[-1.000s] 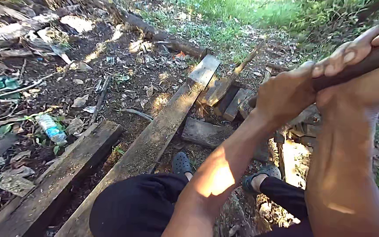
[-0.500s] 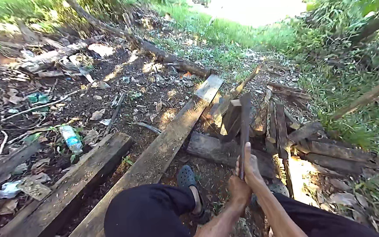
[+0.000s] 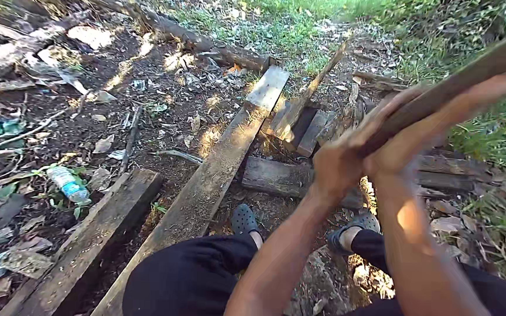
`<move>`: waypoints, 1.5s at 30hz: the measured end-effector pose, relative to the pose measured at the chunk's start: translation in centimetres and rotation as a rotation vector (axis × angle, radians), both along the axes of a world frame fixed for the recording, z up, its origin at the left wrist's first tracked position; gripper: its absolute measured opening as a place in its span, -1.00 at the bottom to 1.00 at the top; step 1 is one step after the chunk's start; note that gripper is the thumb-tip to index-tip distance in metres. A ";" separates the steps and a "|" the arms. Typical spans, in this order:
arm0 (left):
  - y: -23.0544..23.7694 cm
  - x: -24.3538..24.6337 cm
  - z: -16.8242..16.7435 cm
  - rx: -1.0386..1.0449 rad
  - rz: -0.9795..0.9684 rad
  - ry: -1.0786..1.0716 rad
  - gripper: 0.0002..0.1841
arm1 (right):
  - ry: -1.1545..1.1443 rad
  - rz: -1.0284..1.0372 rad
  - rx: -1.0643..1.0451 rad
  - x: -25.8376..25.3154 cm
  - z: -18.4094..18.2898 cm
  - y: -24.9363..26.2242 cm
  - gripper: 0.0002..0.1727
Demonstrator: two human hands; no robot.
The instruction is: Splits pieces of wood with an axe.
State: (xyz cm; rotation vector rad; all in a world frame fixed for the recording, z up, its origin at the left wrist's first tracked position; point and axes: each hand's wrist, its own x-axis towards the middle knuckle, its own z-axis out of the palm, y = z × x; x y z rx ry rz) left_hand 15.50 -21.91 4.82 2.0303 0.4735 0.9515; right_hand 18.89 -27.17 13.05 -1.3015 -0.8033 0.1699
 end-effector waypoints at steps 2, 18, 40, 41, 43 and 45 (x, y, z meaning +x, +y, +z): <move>-3.1 -3.2 -10.7 -0.357 0.095 0.222 -0.64 | 0.203 0.050 -0.375 -1.7 -11.7 -0.1 -0.09; -4.1 -2.8 -7.0 -0.242 0.039 0.138 -0.44 | 0.321 -0.053 -0.201 0.1 -8.5 -0.7 -0.01; -7.8 -6.9 -18.0 -0.841 0.335 0.560 -0.66 | 0.596 0.025 -0.757 -3.0 -22.8 0.9 -0.05; -7.6 -6.8 -17.3 -0.802 0.320 0.533 -0.66 | 0.557 0.033 -0.704 -2.9 -21.7 0.9 -0.07; -6.7 -6.5 -15.6 -0.711 0.279 0.460 -0.67 | 0.480 0.039 -0.584 -2.7 -19.4 1.0 -0.09; -5.4 -5.9 -14.4 -0.608 0.247 0.366 -0.68 | 0.440 0.048 -0.455 -2.2 -17.4 1.6 -0.09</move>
